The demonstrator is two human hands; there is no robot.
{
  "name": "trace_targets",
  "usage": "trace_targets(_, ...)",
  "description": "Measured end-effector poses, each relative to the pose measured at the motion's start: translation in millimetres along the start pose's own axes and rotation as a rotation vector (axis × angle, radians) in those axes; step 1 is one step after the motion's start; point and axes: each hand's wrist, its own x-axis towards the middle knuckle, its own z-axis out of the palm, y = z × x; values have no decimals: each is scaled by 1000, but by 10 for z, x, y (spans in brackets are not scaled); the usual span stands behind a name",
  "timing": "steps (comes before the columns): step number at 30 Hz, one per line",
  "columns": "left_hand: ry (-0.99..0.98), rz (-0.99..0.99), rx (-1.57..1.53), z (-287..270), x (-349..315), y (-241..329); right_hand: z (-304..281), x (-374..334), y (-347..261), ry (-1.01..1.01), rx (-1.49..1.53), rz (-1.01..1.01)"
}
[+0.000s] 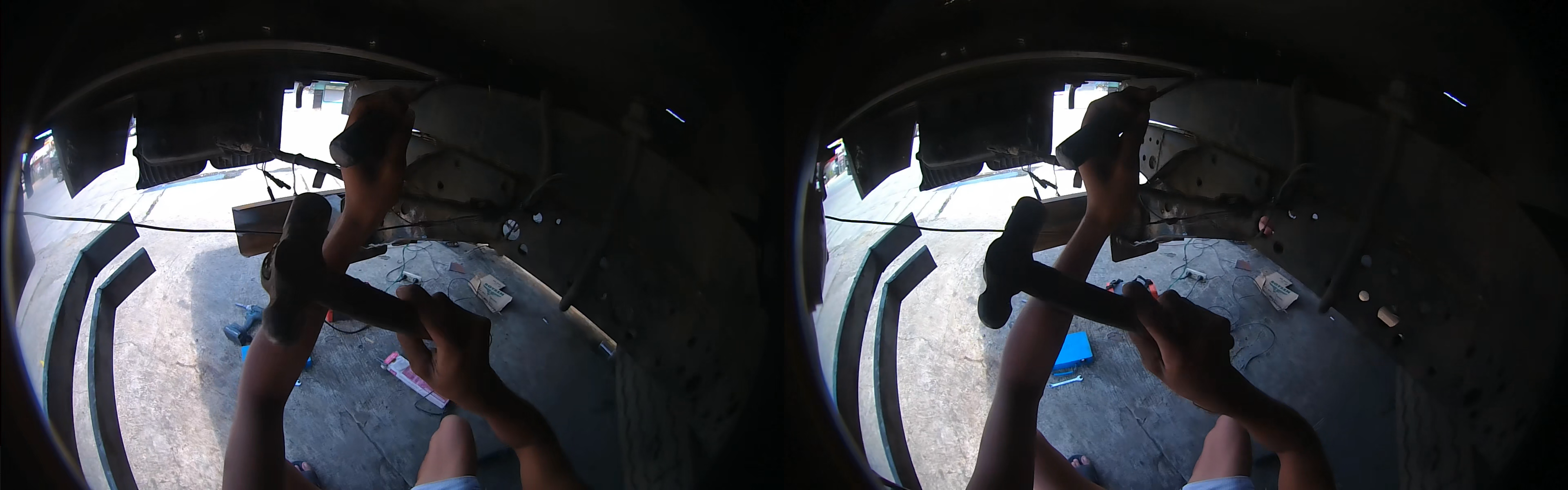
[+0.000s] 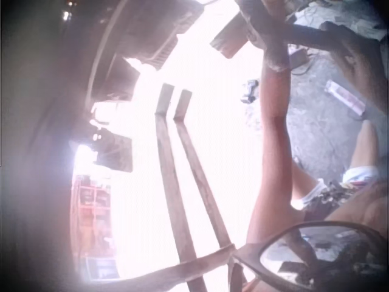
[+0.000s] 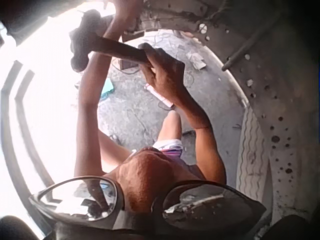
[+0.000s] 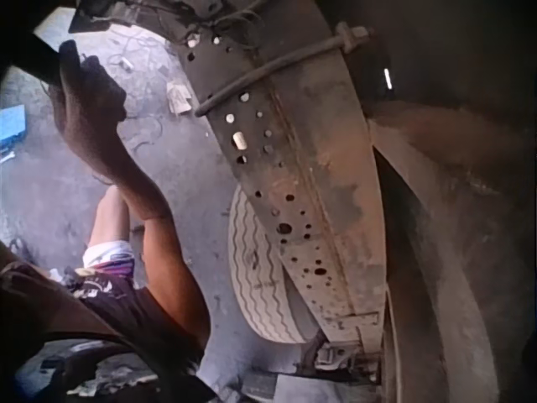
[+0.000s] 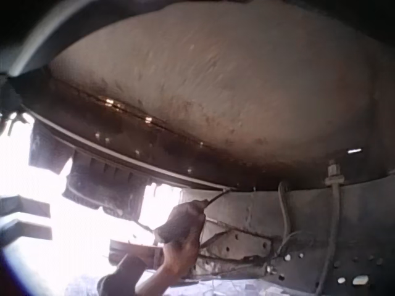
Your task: The person welds a metal frame under a vehicle using a welding torch, then uses a hammer to tap the welded area. The person repeats welding and hammering on the same section.
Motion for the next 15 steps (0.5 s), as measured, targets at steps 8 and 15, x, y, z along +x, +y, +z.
trace_targets(8, -75, 31, 10, -177, 17, -70, -156, 152, -190, -244, 500, 425)
trace_targets(15, -66, -15, -126, -187, 50, -131, 129, 60, -221, -302, 469, 275)
